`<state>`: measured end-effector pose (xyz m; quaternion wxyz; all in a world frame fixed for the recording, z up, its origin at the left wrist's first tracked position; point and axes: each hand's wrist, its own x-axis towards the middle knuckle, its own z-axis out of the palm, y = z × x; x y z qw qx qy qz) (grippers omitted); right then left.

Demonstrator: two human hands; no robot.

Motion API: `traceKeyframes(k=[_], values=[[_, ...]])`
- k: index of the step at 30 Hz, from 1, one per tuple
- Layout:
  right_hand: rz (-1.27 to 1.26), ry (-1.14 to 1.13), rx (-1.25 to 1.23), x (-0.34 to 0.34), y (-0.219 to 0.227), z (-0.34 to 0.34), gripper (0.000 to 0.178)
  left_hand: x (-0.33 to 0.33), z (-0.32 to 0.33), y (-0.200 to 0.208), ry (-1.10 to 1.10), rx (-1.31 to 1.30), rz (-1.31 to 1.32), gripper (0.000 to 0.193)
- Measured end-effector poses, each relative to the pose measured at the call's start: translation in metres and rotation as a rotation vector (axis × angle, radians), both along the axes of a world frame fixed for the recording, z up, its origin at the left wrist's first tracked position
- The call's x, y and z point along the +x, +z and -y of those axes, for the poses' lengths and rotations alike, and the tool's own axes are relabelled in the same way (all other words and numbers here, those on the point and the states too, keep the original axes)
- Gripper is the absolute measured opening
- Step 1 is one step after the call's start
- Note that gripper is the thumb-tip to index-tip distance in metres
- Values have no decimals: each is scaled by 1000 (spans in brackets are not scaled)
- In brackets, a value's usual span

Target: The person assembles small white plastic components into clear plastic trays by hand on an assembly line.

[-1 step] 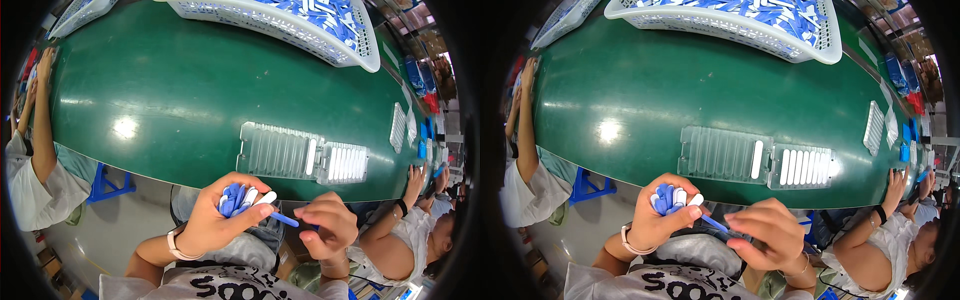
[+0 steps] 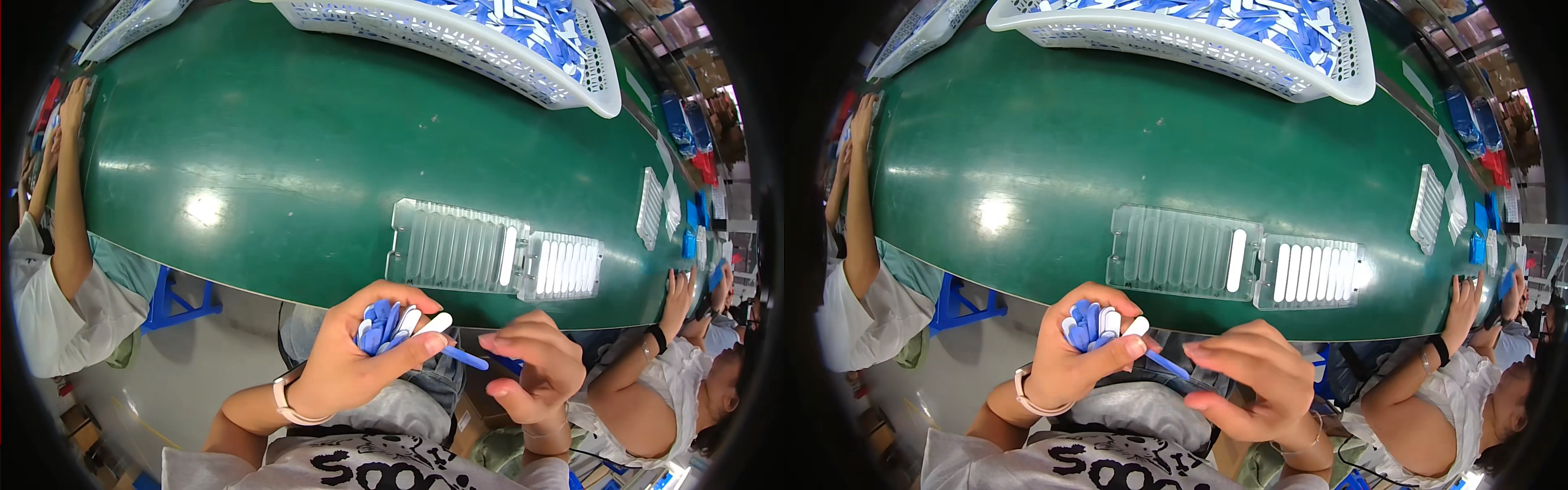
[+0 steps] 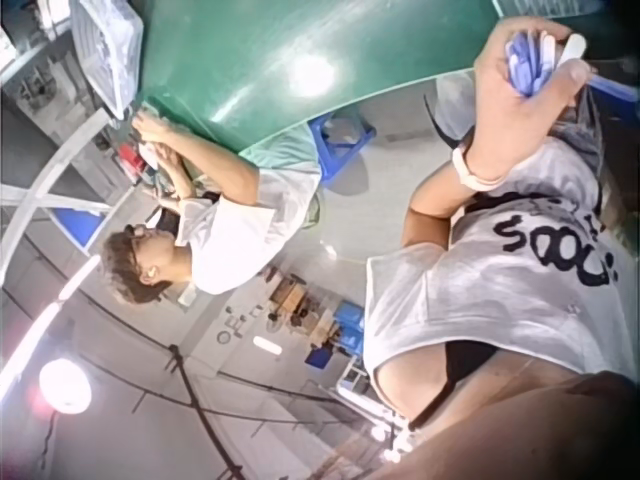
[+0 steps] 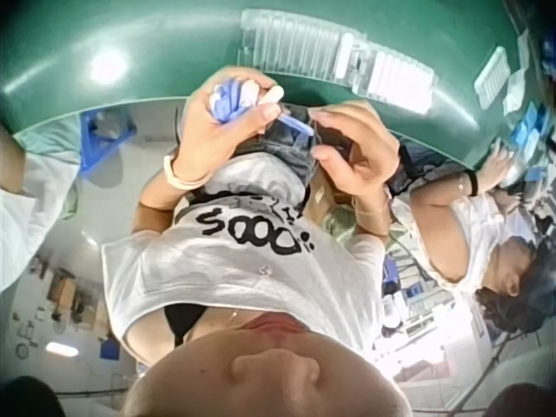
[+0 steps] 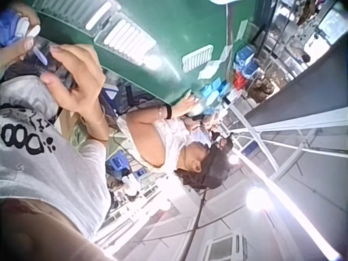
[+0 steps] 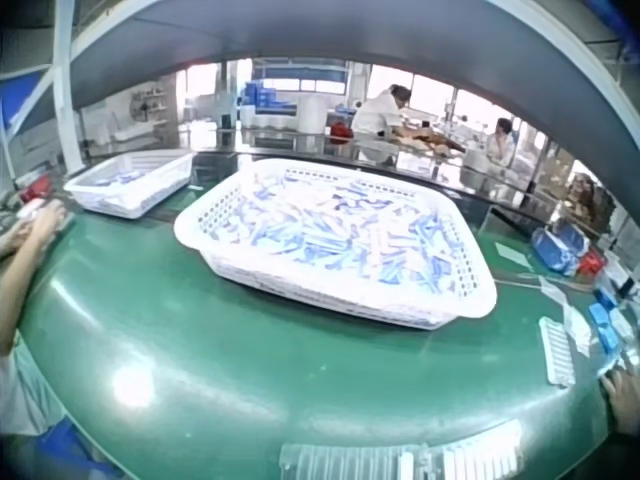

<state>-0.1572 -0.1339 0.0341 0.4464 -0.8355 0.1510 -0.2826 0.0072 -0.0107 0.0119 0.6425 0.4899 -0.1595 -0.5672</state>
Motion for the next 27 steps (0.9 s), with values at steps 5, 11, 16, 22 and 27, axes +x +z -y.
traceKeyframes(k=[5,11,16,22,27], values=[[-50,49,107,-1,3,1,29,4,3,2,-89,49,-28,23],[4,193,-179,14,12,17,19,12,4,5,-172,116,-338,26],[-130,-257,48,26,19,53,12,17,7,7,-214,74,-430,29],[-497,-101,-123,45,0,87,28,24,4,5,-310,39,-682,36],[-670,-80,-145,41,4,91,37,25,2,1,-303,25,-703,37]])
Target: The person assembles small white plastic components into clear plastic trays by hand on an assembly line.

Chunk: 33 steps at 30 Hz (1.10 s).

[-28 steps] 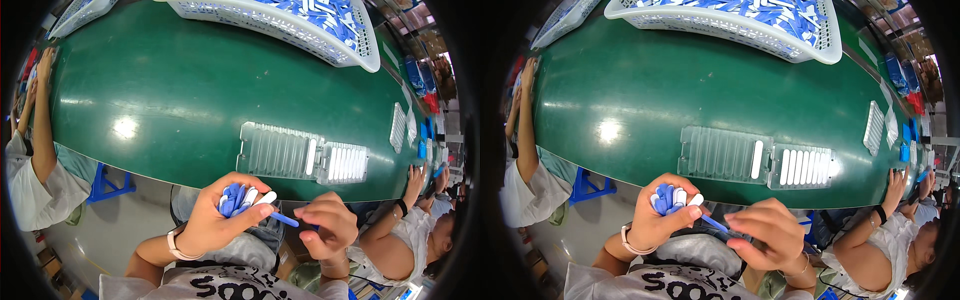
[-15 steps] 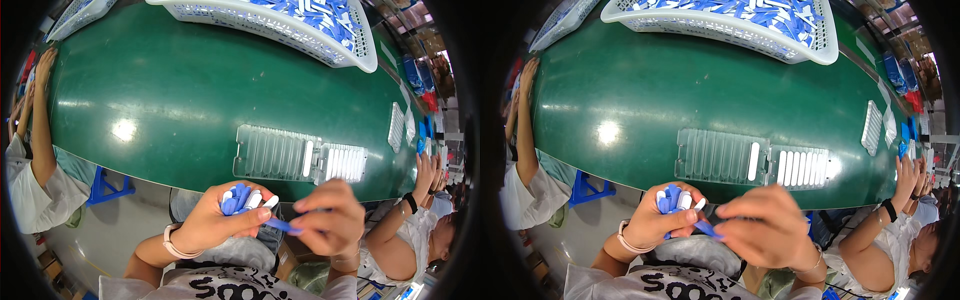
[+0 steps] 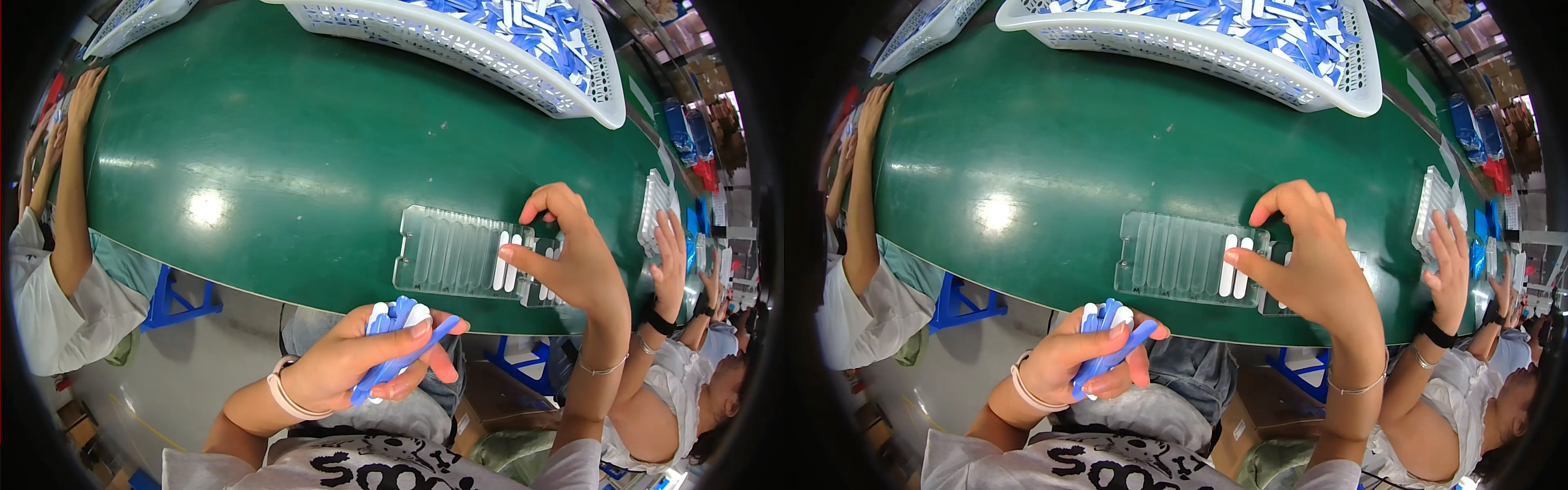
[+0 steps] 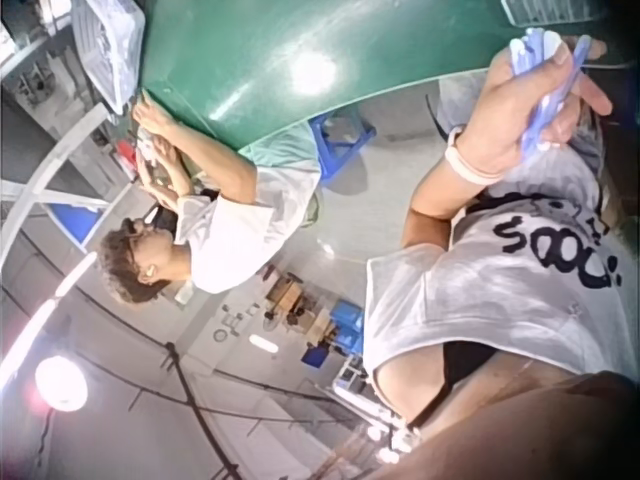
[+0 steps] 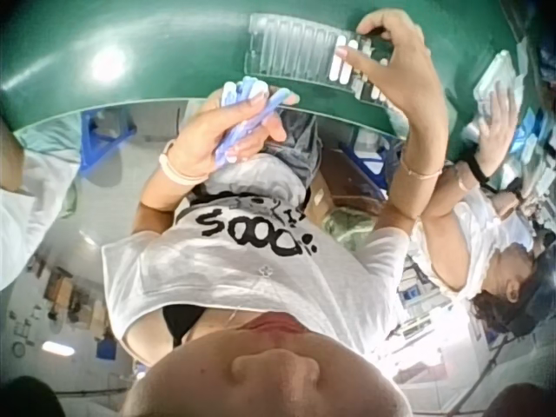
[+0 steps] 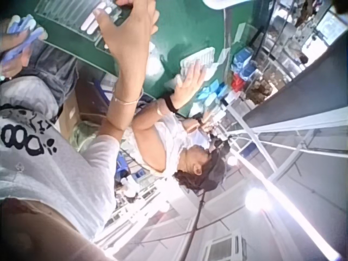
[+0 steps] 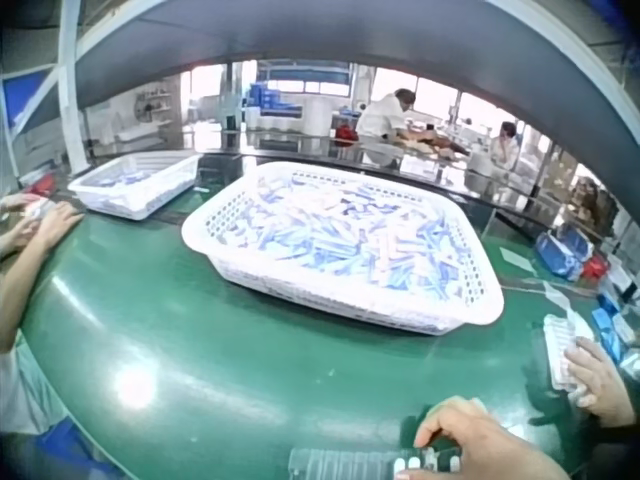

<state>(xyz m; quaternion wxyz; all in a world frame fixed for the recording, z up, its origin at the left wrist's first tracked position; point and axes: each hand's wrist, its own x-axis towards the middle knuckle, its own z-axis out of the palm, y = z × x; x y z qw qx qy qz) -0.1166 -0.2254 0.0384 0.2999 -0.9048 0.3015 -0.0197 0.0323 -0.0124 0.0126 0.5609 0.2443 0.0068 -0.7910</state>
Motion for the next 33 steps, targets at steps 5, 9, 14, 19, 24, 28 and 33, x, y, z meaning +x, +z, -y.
traceKeyframes(k=[5,9,14,19,24,28,33], values=[[19,-61,56,1,2,-9,34,-3,-1,3,19,-6,56,35],[347,151,152,5,12,-33,33,-4,-4,1,43,13,49,32],[415,345,358,0,13,-57,14,-8,-1,2,-84,-27,-62,31],[395,225,335,-2,16,-42,5,-15,-7,-6,-19,-58,-151,29],[256,59,306,5,23,3,3,-15,-10,-10,146,10,-285,29],[151,282,144,23,16,6,6,-14,-12,-2,132,26,-167,54],[-36,264,138,34,19,8,19,-8,-12,7,39,-82,31,45]])
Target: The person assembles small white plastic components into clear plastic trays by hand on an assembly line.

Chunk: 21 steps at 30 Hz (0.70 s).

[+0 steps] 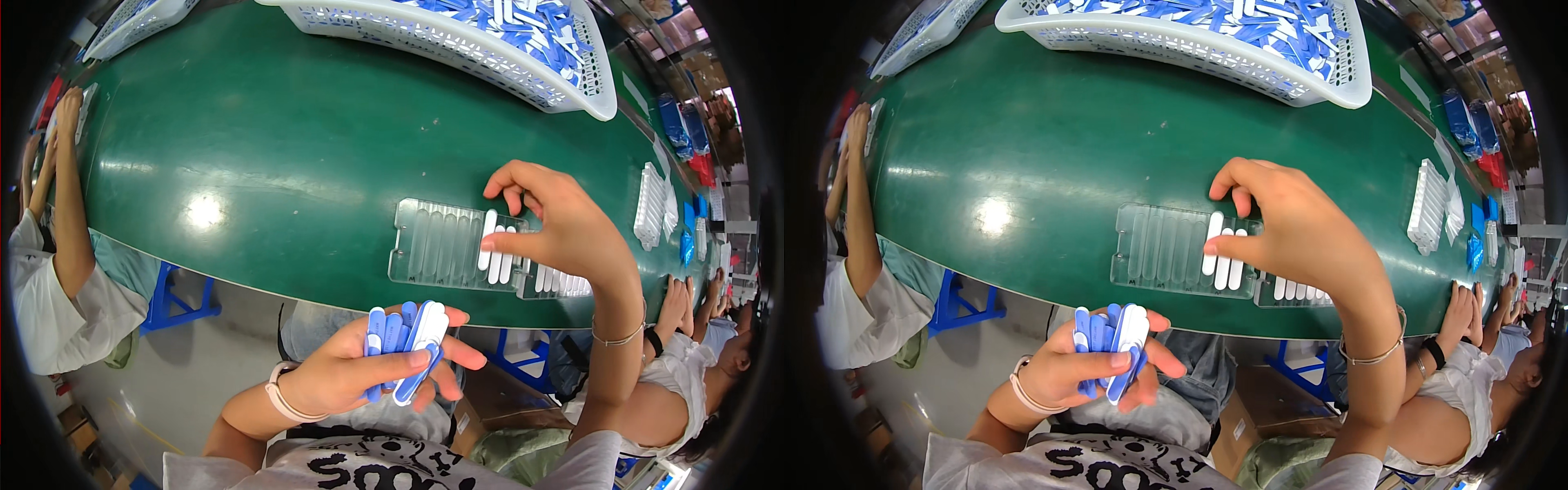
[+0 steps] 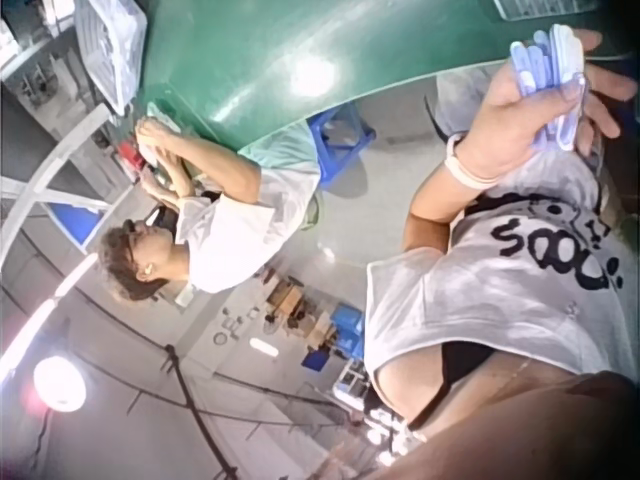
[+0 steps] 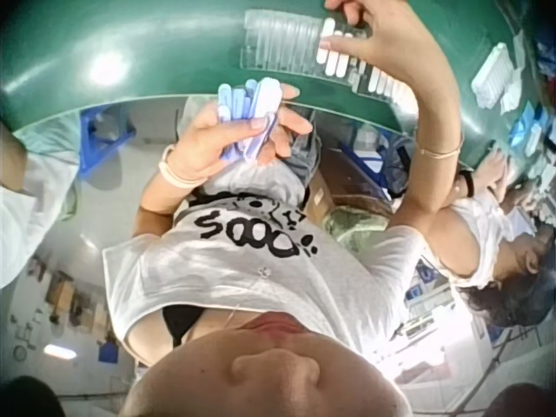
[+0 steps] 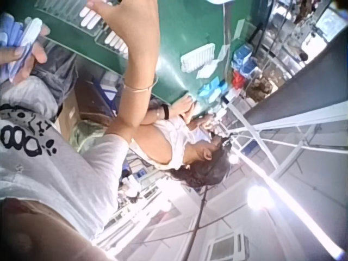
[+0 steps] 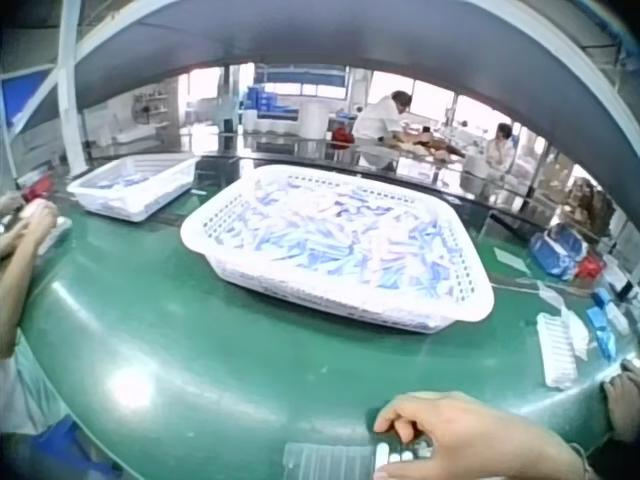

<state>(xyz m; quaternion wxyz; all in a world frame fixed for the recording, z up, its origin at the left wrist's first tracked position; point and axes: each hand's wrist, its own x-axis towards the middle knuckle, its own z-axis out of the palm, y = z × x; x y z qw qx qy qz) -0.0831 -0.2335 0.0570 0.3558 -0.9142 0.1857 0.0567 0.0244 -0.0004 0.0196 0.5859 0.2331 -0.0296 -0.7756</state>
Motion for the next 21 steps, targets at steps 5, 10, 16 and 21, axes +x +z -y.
traceKeyframes(k=[5,10,16,21], values=[[54,13,-135,-11,-11,-4,39,-4,1,4,40,61,252,37],[193,-37,140,-17,9,-33,31,-8,-1,-5,118,12,443,21],[148,-147,499,-31,6,-67,10,-7,2,-3,92,27,439,28],[235,-282,414,-39,5,-70,8,-7,4,2,56,51,471,32]])
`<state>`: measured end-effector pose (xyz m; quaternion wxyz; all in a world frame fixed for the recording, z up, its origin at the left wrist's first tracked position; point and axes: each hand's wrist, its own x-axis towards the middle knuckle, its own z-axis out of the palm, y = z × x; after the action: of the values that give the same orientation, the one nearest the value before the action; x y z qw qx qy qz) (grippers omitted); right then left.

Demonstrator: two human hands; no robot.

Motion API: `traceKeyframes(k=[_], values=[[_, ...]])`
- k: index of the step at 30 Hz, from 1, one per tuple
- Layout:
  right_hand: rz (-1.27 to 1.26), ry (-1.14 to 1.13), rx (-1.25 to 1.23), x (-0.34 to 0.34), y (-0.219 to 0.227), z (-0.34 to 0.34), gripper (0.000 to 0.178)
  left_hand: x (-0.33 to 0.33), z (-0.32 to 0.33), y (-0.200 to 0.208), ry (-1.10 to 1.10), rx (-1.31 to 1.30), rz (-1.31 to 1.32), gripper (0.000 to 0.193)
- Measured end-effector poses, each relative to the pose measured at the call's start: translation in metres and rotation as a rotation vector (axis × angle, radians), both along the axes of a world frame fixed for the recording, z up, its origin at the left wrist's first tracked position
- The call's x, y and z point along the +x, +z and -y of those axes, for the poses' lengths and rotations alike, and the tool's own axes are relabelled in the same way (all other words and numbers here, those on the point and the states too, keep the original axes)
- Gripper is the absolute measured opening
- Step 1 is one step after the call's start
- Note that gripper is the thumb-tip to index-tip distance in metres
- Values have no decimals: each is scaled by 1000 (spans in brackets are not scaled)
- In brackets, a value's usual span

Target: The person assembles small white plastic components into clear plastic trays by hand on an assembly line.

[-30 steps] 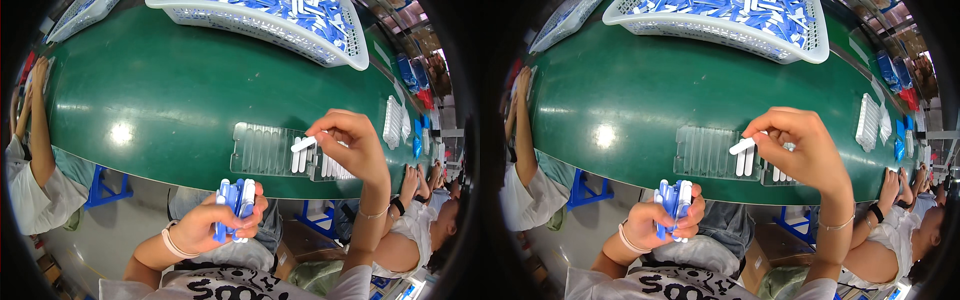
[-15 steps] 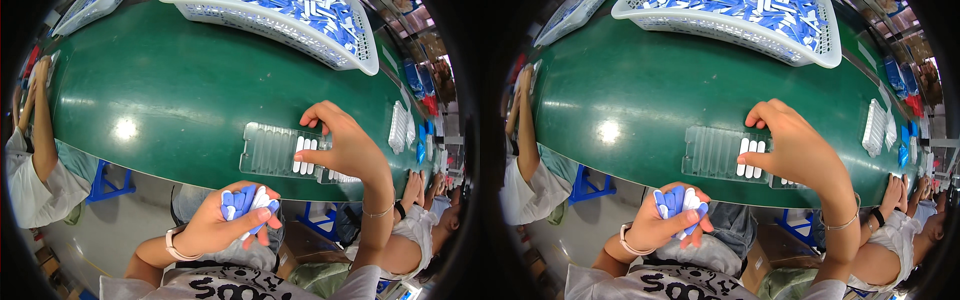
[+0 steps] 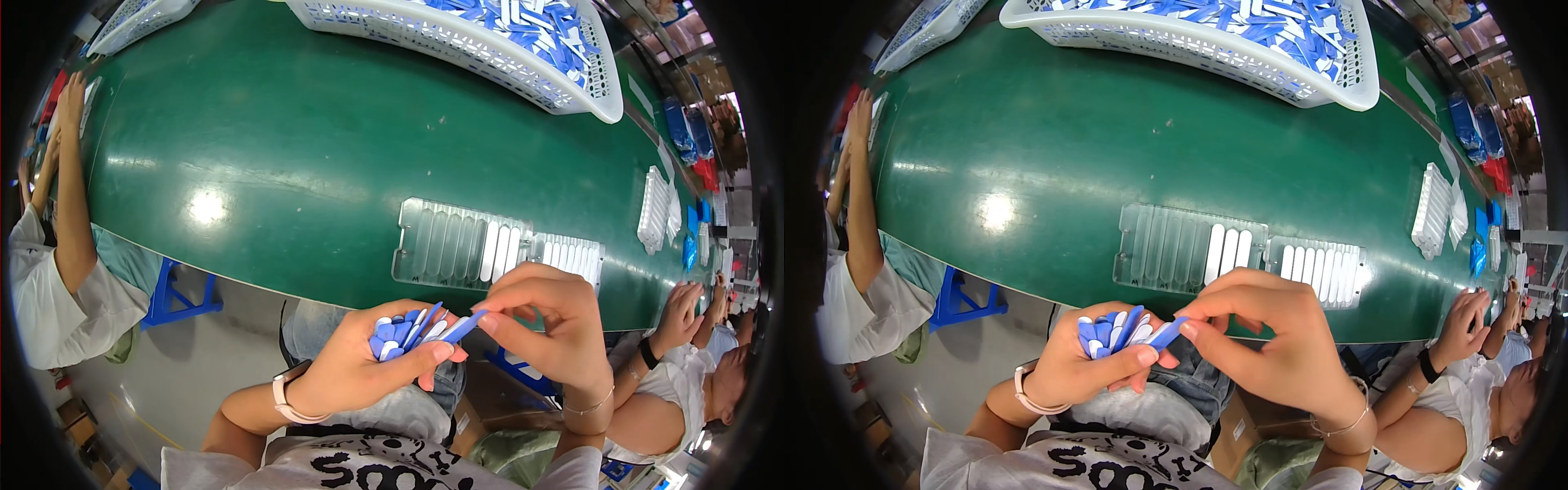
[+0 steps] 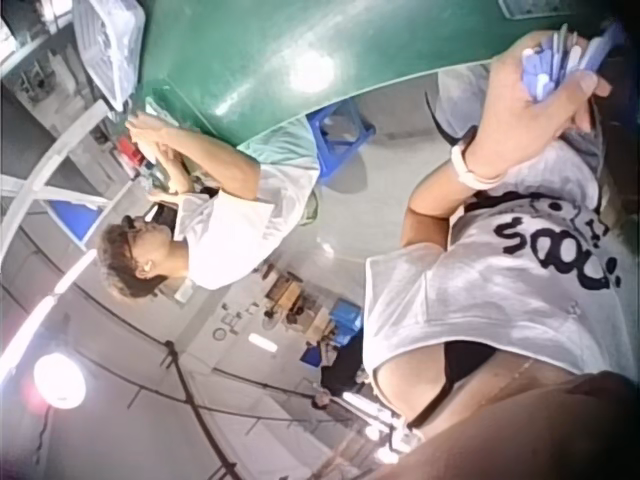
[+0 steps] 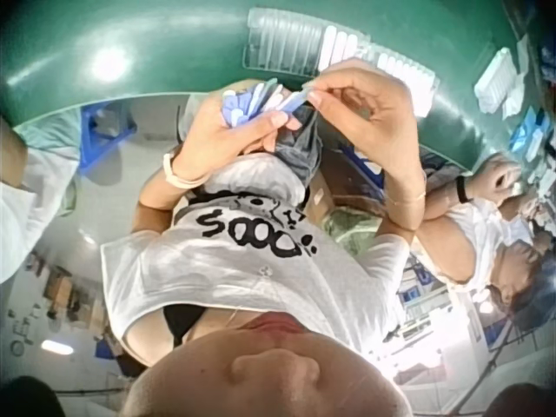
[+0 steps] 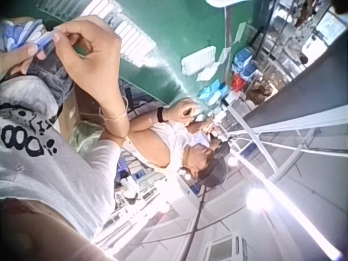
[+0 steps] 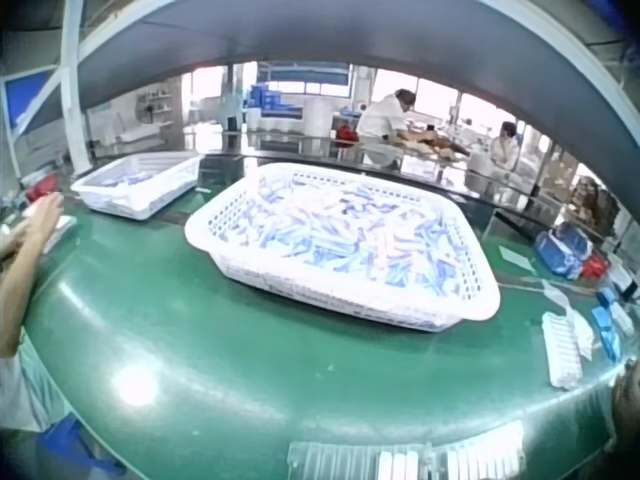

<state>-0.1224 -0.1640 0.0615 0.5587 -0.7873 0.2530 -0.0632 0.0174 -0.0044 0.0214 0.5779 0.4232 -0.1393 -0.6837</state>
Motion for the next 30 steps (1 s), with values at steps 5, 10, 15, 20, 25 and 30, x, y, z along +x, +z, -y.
traceKeyframes(k=[5,10,15,20,25,30], values=[[305,-197,-736,-4,-16,16,14,-2,5,0,49,75,30,23],[190,68,-1138,-2,-37,-2,23,-1,1,-5,116,39,-2,24],[-38,91,-1342,-1,-32,-26,30,2,3,-3,107,73,-5,22],[-93,64,-1261,3,-18,-20,34,1,0,-5,67,6,78,16],[196,15,-129,-6,-20,-20,28,9,2,-2,-69,29,-105,17],[94,-184,406,-1,-20,-26,20,6,0,-8,-116,26,-150,17]])
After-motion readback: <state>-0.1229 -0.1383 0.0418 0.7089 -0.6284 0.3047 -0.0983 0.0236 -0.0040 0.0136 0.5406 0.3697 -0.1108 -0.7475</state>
